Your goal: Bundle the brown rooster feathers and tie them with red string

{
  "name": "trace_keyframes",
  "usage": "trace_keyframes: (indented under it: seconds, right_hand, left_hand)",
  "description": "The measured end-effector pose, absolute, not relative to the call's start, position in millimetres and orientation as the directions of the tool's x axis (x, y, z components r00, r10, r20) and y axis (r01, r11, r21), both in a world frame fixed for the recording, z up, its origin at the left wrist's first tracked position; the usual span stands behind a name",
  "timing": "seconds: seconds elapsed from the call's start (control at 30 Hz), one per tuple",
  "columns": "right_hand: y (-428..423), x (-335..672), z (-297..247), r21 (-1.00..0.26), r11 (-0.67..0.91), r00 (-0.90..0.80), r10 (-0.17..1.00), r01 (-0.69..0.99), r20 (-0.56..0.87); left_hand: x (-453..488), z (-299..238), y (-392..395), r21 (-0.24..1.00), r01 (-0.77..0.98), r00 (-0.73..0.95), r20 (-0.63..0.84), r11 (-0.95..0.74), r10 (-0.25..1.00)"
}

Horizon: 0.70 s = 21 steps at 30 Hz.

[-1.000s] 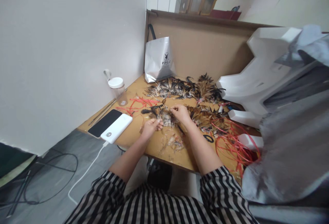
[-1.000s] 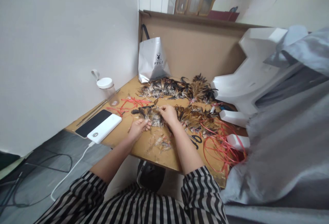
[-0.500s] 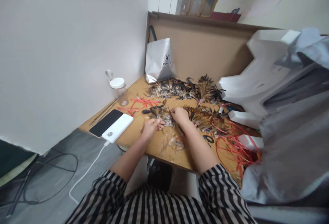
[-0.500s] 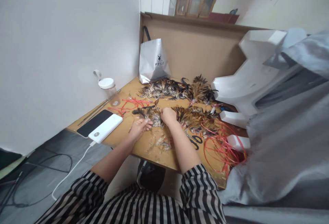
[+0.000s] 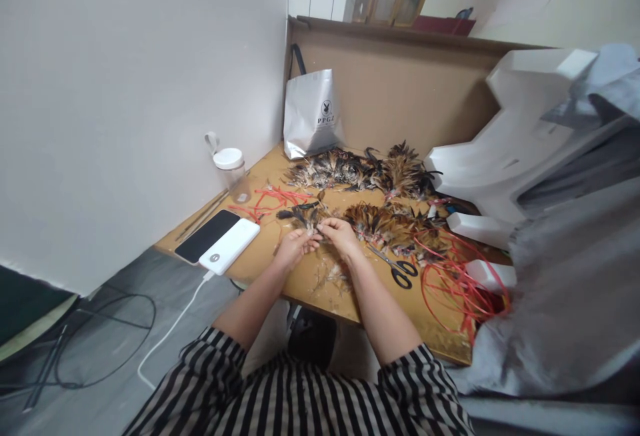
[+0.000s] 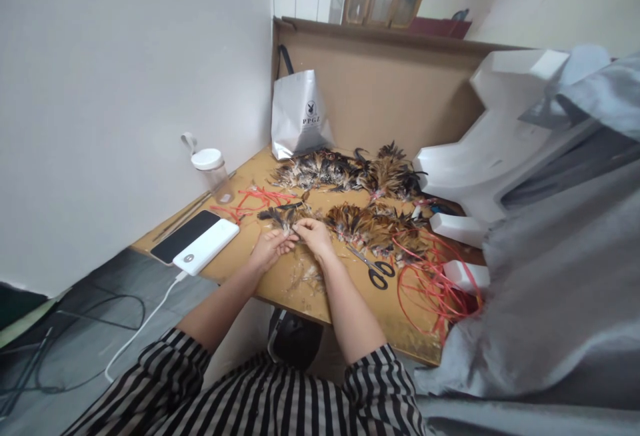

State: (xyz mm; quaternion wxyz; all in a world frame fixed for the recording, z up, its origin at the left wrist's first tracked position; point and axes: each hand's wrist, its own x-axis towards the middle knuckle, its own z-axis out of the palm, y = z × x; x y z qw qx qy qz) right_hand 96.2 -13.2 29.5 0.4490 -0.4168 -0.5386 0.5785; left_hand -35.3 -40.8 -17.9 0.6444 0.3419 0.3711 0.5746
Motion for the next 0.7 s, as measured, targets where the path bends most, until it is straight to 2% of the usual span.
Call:
trace_keyframes:
  seconds: [0.37, 0.57, 0.7]
  right_hand:
    - [-9.7, 98.0, 17.4, -0.966, 0.226, -0.246, 0.95, 0.128, 0.19]
    - [-9.1, 95.2, 13.1, -0.936, 0.292, -0.243, 0.939, 0.195, 0.242]
    - [-7.1, 100.0, 17.6, -0.942, 0.276, -0.223, 0.947, 0.19, 0.232]
  left_hand:
    - [-35.2, -18.2, -41.2, 0.864, -0.487, 0.125, -0.078, 0.129, 0.989]
    - [-34.2, -19.5, -40.3, 0.878, -0.459, 0.105, -0.096, 0.134, 0.99]
    - [-33.5, -20.1, -40.0, 0.881, -0.455, 0.097, -0.092, 0.127, 0.991]
